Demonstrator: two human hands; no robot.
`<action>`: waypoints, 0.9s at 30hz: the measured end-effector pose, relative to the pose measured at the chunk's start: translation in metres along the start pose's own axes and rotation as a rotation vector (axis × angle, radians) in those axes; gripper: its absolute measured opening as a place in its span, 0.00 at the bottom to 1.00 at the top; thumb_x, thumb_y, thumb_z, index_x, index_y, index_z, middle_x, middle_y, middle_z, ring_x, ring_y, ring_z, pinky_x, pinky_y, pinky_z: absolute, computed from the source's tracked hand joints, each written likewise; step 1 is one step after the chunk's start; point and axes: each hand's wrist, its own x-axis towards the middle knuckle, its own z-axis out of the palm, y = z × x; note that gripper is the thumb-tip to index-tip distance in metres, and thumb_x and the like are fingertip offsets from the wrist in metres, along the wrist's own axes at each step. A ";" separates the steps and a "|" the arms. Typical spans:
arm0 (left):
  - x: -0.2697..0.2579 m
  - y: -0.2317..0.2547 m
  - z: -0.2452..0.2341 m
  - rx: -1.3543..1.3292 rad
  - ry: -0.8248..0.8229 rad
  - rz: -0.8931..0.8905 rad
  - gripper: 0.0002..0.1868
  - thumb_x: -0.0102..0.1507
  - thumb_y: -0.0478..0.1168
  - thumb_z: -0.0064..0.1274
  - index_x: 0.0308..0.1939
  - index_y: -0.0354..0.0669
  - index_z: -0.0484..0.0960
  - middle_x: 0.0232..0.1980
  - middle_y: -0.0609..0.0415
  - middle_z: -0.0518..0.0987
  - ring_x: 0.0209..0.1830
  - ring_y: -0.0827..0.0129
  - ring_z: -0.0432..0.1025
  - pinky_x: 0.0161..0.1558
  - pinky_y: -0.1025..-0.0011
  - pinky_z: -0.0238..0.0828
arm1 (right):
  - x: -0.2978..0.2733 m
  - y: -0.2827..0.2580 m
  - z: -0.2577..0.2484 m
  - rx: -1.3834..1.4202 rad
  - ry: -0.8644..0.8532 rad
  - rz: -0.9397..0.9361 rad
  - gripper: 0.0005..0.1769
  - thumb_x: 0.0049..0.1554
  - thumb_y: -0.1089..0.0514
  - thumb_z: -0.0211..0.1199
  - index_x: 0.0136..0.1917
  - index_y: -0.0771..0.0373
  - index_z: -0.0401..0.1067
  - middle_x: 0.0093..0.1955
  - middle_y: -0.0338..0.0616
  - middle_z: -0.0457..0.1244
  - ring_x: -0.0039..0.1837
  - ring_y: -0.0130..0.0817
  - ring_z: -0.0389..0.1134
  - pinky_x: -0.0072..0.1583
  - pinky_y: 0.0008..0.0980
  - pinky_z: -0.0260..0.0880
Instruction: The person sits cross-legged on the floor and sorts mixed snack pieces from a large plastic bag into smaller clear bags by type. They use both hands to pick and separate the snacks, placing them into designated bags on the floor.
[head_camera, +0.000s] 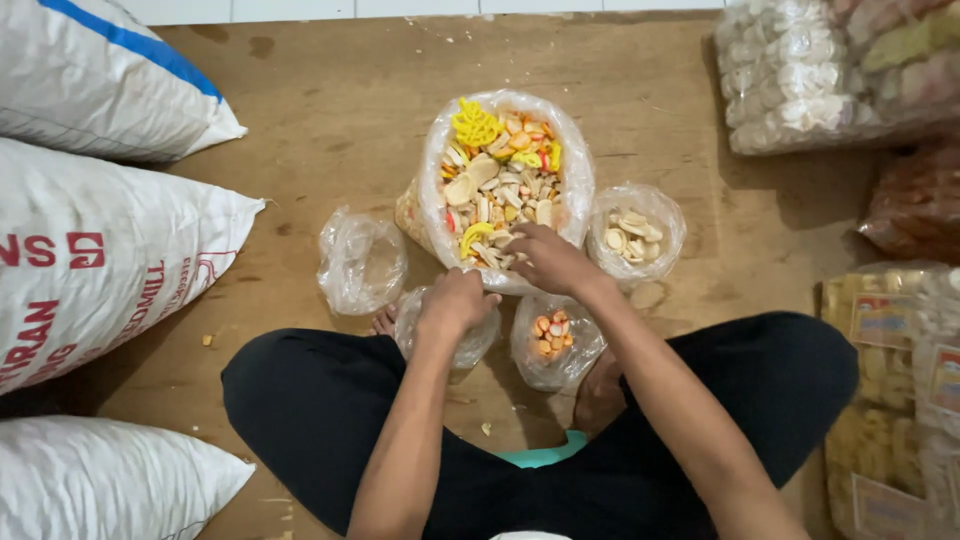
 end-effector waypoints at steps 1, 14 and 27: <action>0.002 0.002 0.002 0.003 -0.006 0.003 0.31 0.67 0.58 0.50 0.66 0.40 0.76 0.64 0.37 0.74 0.69 0.42 0.67 0.60 0.39 0.69 | 0.005 0.001 0.007 0.003 -0.001 0.006 0.16 0.57 0.52 0.64 0.60 0.50 0.77 0.73 0.51 0.60 0.73 0.57 0.62 0.70 0.49 0.65; -0.021 0.008 -0.025 0.081 -0.063 0.088 0.28 0.67 0.56 0.49 0.64 0.43 0.78 0.66 0.36 0.74 0.69 0.39 0.67 0.64 0.44 0.68 | 0.041 0.017 0.052 -0.132 0.204 0.016 0.14 0.54 0.51 0.63 0.53 0.50 0.79 0.70 0.44 0.62 0.70 0.50 0.65 0.62 0.44 0.73; -0.016 0.010 -0.016 0.065 0.061 0.151 0.31 0.66 0.61 0.53 0.64 0.45 0.78 0.66 0.40 0.70 0.68 0.39 0.66 0.62 0.44 0.70 | 0.019 0.047 0.024 -0.138 0.166 0.201 0.16 0.53 0.48 0.66 0.52 0.52 0.83 0.66 0.46 0.65 0.65 0.53 0.70 0.63 0.40 0.74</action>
